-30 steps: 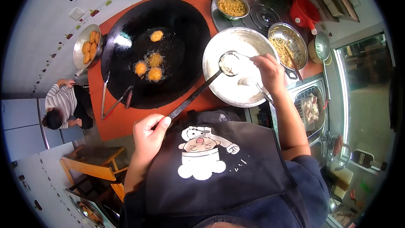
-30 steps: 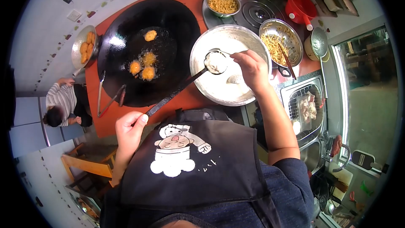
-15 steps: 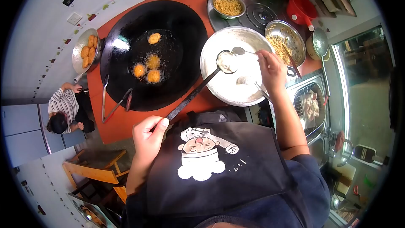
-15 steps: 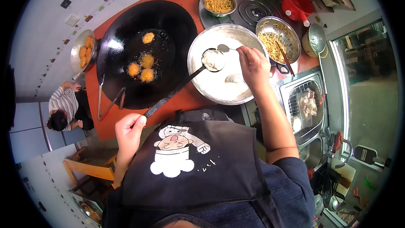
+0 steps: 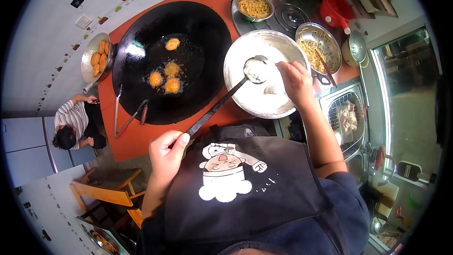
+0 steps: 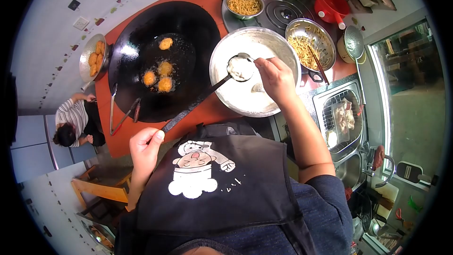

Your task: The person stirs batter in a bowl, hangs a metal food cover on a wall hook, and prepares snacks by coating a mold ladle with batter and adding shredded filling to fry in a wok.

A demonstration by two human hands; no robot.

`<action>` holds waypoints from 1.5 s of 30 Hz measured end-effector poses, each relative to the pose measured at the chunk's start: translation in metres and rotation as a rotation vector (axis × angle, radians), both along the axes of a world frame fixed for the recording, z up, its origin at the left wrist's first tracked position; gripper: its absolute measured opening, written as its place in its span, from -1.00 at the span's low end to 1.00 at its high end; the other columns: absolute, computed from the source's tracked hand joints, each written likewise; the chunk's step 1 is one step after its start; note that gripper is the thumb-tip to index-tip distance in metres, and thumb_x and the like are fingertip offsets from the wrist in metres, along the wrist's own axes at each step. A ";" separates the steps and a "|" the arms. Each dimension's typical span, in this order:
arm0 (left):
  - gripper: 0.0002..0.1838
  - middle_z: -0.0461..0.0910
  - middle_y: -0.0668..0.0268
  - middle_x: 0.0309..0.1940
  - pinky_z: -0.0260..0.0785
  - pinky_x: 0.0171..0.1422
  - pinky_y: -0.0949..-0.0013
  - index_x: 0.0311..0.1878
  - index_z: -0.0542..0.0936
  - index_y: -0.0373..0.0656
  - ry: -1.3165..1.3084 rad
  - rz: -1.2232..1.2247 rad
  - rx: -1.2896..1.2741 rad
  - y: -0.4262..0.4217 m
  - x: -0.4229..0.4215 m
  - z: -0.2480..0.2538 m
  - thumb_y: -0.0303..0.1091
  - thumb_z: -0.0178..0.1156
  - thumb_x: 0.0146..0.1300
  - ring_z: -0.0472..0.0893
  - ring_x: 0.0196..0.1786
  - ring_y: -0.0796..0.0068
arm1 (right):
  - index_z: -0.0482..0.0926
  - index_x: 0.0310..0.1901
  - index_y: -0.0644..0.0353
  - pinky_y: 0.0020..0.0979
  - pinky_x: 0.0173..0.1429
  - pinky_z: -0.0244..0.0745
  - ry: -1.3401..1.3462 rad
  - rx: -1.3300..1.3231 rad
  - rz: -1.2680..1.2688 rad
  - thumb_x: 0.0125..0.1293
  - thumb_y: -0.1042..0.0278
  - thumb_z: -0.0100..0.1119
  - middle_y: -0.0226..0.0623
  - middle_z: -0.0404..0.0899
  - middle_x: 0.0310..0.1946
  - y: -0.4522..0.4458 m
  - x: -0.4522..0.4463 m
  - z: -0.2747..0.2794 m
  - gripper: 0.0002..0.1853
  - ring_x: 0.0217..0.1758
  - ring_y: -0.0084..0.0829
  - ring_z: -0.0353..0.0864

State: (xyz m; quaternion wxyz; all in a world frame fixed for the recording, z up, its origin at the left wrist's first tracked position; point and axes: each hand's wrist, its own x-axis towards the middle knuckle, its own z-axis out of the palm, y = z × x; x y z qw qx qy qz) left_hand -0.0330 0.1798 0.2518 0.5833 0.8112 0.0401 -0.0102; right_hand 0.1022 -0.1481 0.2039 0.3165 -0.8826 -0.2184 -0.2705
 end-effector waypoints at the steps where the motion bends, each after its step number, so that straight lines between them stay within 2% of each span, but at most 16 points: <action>1: -0.84 0.40 0.48 -0.63 0.12 -0.47 0.60 -0.42 0.54 -0.35 -0.002 -0.001 -0.003 0.000 0.000 0.000 -0.47 0.20 0.24 0.30 -0.54 0.76 | 0.59 -0.27 0.25 -0.37 -0.40 0.43 0.010 -0.003 0.005 0.09 0.62 0.21 -0.20 0.52 -0.51 0.000 -0.001 -0.001 -0.86 -0.48 -0.24 0.54; 8: -0.84 0.42 0.47 -0.62 0.14 -0.45 0.59 -0.42 0.54 -0.35 0.003 0.002 0.001 0.000 -0.003 -0.003 -0.46 0.21 0.23 0.32 -0.53 0.75 | 0.60 -0.30 0.19 -0.36 -0.38 0.46 0.068 -0.007 -0.011 0.09 0.57 0.24 -0.26 0.54 -0.51 -0.004 -0.001 0.000 -0.88 -0.47 -0.27 0.55; 11: -0.84 0.43 0.46 -0.61 0.16 -0.44 0.59 -0.42 0.55 -0.36 0.012 0.013 0.012 -0.001 -0.004 -0.002 -0.47 0.21 0.23 0.33 -0.52 0.74 | 0.60 -0.26 0.24 -0.46 -0.39 0.43 0.039 0.037 -0.094 0.17 0.54 0.18 -0.25 0.54 -0.51 -0.012 -0.001 0.004 -0.90 -0.50 -0.37 0.57; 15: -0.85 0.43 0.46 -0.61 0.17 -0.42 0.59 -0.41 0.55 -0.36 0.009 0.031 0.008 -0.002 -0.004 -0.004 -0.47 0.21 0.22 0.34 -0.51 0.73 | 0.61 -0.24 0.25 -0.53 -0.42 0.40 0.173 0.189 -0.178 0.24 0.49 0.15 -0.30 0.54 -0.56 -0.013 -0.001 0.005 -0.90 -0.55 -0.54 0.54; 18: -0.85 0.43 0.46 -0.61 0.18 -0.42 0.58 -0.41 0.55 -0.36 0.005 0.026 0.021 -0.002 -0.005 -0.003 -0.47 0.21 0.22 0.34 -0.50 0.73 | 0.61 -0.24 0.26 -0.54 -0.41 0.41 0.203 0.226 -0.190 0.24 0.48 0.15 -0.31 0.55 -0.55 -0.018 0.005 -0.007 -0.90 -0.53 -0.54 0.55; 24: -0.84 0.43 0.46 -0.61 0.17 -0.42 0.58 -0.42 0.55 -0.36 0.028 0.033 0.011 -0.002 -0.005 -0.002 -0.47 0.22 0.22 0.33 -0.50 0.73 | 0.60 -0.24 0.26 -0.52 -0.38 0.43 0.176 0.147 -0.134 0.23 0.50 0.15 -0.30 0.57 -0.51 -0.021 0.007 -0.015 -0.90 -0.51 -0.50 0.56; 28: -0.84 0.43 0.46 -0.61 0.17 -0.42 0.58 -0.42 0.54 -0.36 0.016 0.033 0.012 -0.003 -0.004 -0.003 -0.46 0.22 0.22 0.33 -0.50 0.73 | 0.62 -0.27 0.19 -0.47 -0.40 0.43 0.204 0.150 -0.158 0.19 0.48 0.20 -0.27 0.55 -0.50 -0.018 0.007 -0.009 -0.92 -0.50 -0.39 0.56; 31: -0.83 0.42 0.46 -0.61 0.17 -0.42 0.58 -0.43 0.54 -0.36 0.019 0.033 -0.002 -0.003 -0.003 -0.004 -0.46 0.22 0.22 0.32 -0.50 0.73 | 0.63 -0.27 0.17 -0.48 -0.40 0.43 0.133 0.100 -0.103 0.19 0.48 0.21 -0.27 0.56 -0.49 -0.019 0.011 -0.015 -0.92 -0.49 -0.38 0.57; 34: -0.83 0.41 0.47 -0.61 0.16 -0.42 0.58 -0.43 0.54 -0.36 0.024 0.028 0.011 -0.004 -0.002 -0.002 -0.45 0.21 0.23 0.31 -0.50 0.73 | 0.62 -0.28 0.20 -0.49 -0.39 0.43 0.211 0.101 -0.142 0.19 0.47 0.21 -0.27 0.57 -0.48 -0.020 0.008 -0.008 -0.93 -0.48 -0.40 0.59; 38: -0.82 0.39 0.47 -0.61 0.14 -0.42 0.58 -0.42 0.54 -0.36 0.046 0.043 -0.005 -0.002 -0.002 -0.004 -0.44 0.20 0.24 0.30 -0.50 0.74 | 0.61 -0.27 0.25 -0.51 -0.37 0.45 0.179 0.225 -0.271 0.22 0.44 0.20 -0.25 0.58 -0.47 -0.026 0.006 -0.011 -0.91 -0.46 -0.44 0.61; 40: -0.82 0.38 0.48 -0.61 0.13 -0.42 0.58 -0.42 0.54 -0.36 0.066 0.050 -0.007 -0.003 -0.002 -0.002 -0.44 0.20 0.24 0.29 -0.50 0.74 | 0.61 -0.28 0.25 -0.48 -0.36 0.46 0.220 0.195 -0.323 0.22 0.43 0.19 -0.21 0.59 -0.45 -0.033 0.010 -0.019 -0.90 -0.46 -0.39 0.62; 44: -0.81 0.37 0.48 -0.62 0.12 -0.43 0.58 -0.43 0.53 -0.36 0.060 0.059 -0.014 -0.002 -0.001 -0.009 -0.43 0.20 0.24 0.29 -0.50 0.74 | 0.61 -0.29 0.27 -0.31 -0.26 0.49 0.221 0.076 -0.310 0.18 0.42 0.21 -0.13 0.60 -0.41 -0.049 0.021 -0.080 -0.88 -0.40 -0.13 0.59; 45: -0.81 0.37 0.48 -0.62 0.12 -0.43 0.58 -0.43 0.53 -0.36 0.065 0.062 -0.010 -0.001 -0.001 -0.009 -0.43 0.20 0.24 0.29 -0.50 0.74 | 0.62 -0.28 0.26 -0.33 -0.28 0.49 0.237 0.062 -0.320 0.20 0.40 0.20 -0.13 0.60 -0.43 -0.051 0.023 -0.094 -0.87 -0.42 -0.17 0.59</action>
